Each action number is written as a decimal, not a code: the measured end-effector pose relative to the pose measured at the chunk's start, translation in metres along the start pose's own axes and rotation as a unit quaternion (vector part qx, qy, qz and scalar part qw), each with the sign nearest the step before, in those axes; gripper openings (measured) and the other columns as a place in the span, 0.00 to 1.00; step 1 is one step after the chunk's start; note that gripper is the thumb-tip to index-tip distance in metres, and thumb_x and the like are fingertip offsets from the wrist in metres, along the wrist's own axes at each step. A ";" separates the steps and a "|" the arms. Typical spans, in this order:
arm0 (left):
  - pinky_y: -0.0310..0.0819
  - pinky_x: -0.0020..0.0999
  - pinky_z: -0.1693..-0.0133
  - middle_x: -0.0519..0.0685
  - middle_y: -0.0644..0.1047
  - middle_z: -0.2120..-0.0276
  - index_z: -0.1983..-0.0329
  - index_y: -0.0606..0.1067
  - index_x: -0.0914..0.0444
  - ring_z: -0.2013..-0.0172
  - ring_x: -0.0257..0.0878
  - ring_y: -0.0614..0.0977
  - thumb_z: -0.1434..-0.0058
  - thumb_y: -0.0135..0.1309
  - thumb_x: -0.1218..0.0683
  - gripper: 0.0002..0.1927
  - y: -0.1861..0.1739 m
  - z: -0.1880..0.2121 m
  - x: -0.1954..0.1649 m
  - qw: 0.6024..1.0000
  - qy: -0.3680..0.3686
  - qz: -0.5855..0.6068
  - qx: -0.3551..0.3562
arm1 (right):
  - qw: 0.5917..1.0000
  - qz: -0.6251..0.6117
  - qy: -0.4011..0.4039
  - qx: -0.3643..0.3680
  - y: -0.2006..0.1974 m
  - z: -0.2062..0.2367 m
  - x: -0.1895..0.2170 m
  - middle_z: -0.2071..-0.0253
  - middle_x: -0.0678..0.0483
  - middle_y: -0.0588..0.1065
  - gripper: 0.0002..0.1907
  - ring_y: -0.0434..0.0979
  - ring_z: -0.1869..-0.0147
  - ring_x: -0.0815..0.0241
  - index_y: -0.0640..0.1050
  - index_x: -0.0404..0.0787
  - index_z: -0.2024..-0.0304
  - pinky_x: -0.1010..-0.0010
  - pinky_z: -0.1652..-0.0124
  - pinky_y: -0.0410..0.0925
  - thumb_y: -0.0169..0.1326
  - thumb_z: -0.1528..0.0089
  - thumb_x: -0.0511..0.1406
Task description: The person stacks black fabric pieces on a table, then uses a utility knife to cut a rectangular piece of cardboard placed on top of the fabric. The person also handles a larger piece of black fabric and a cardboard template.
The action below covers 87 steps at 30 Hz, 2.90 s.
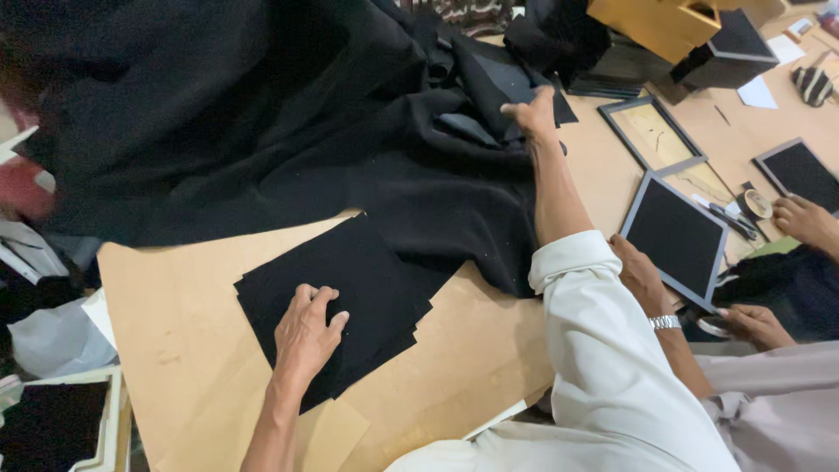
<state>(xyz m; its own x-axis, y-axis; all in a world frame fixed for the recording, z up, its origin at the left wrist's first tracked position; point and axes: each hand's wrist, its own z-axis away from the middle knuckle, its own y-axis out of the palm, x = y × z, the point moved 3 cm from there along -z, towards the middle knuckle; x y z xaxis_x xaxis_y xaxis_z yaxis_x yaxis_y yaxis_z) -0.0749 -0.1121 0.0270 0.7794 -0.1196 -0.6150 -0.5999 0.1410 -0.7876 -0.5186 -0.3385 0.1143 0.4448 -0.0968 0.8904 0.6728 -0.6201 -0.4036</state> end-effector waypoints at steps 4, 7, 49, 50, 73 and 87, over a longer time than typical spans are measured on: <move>0.74 0.45 0.51 0.52 0.73 0.55 0.50 0.77 0.61 0.52 0.50 0.78 0.47 0.65 0.53 0.21 -0.001 0.002 -0.001 1.000 0.011 0.003 -0.019 | 0.978 -0.093 0.173 0.072 0.018 0.010 -0.008 0.80 0.52 0.73 0.16 0.68 0.82 0.65 0.72 0.36 0.76 0.69 0.80 0.54 0.71 0.51 0.26; 0.73 0.46 0.50 0.52 0.73 0.56 0.49 0.77 0.61 0.51 0.50 0.77 0.47 0.65 0.53 0.21 0.001 0.005 -0.001 1.000 0.019 -0.008 -0.023 | 0.983 -0.108 0.146 0.033 0.024 0.006 -0.016 0.81 0.51 0.72 0.16 0.65 0.85 0.64 0.73 0.34 0.78 0.67 0.82 0.54 0.71 0.53 0.26; 0.65 0.50 0.41 0.63 0.67 0.42 0.36 0.65 0.69 0.41 0.60 0.69 0.58 0.74 0.46 0.49 -0.012 -0.002 -0.023 0.993 0.060 0.017 -0.103 | 0.827 0.150 -0.326 0.434 -0.019 0.080 0.131 0.50 0.49 0.80 0.26 0.77 0.46 0.58 0.76 0.35 0.39 0.68 0.44 0.69 0.63 0.40 0.29; 0.61 0.52 0.38 0.66 0.64 0.38 0.32 0.59 0.71 0.38 0.62 0.66 0.58 0.75 0.45 0.56 -0.013 -0.003 -0.030 0.983 0.110 0.079 -0.126 | 0.775 0.157 -0.368 0.489 -0.030 0.110 0.146 0.49 0.49 0.80 0.26 0.77 0.46 0.57 0.75 0.36 0.39 0.68 0.44 0.69 0.63 0.39 0.29; 0.71 0.51 0.43 0.70 0.77 0.48 0.24 0.50 0.63 0.47 0.65 0.78 0.46 0.65 0.57 0.50 0.015 0.052 0.073 0.958 -0.157 0.205 -0.128 | 0.856 0.080 -0.199 0.471 0.169 0.263 0.007 0.43 0.41 0.74 0.37 0.74 0.36 0.46 0.71 0.33 0.40 0.58 0.37 0.67 0.71 0.50 0.33; 0.71 0.51 0.50 0.66 0.72 0.45 0.39 0.67 0.66 0.49 0.59 0.76 0.59 0.67 0.52 0.42 -0.027 0.079 0.034 0.970 -0.127 -0.130 -0.161 | 0.835 0.181 -0.377 0.358 0.156 0.298 0.052 0.38 0.32 0.66 0.46 0.67 0.34 0.35 0.63 0.28 0.33 0.54 0.37 0.65 0.72 0.48 0.36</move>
<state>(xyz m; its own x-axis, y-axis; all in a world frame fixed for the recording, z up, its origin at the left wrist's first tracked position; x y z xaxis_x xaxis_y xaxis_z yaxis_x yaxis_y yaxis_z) -0.0178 -0.0420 0.0308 0.9070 0.1424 -0.3963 -0.3697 -0.1811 -0.9113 -0.2143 -0.2079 0.0347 0.7594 0.5083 0.4061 0.4750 -0.0064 -0.8800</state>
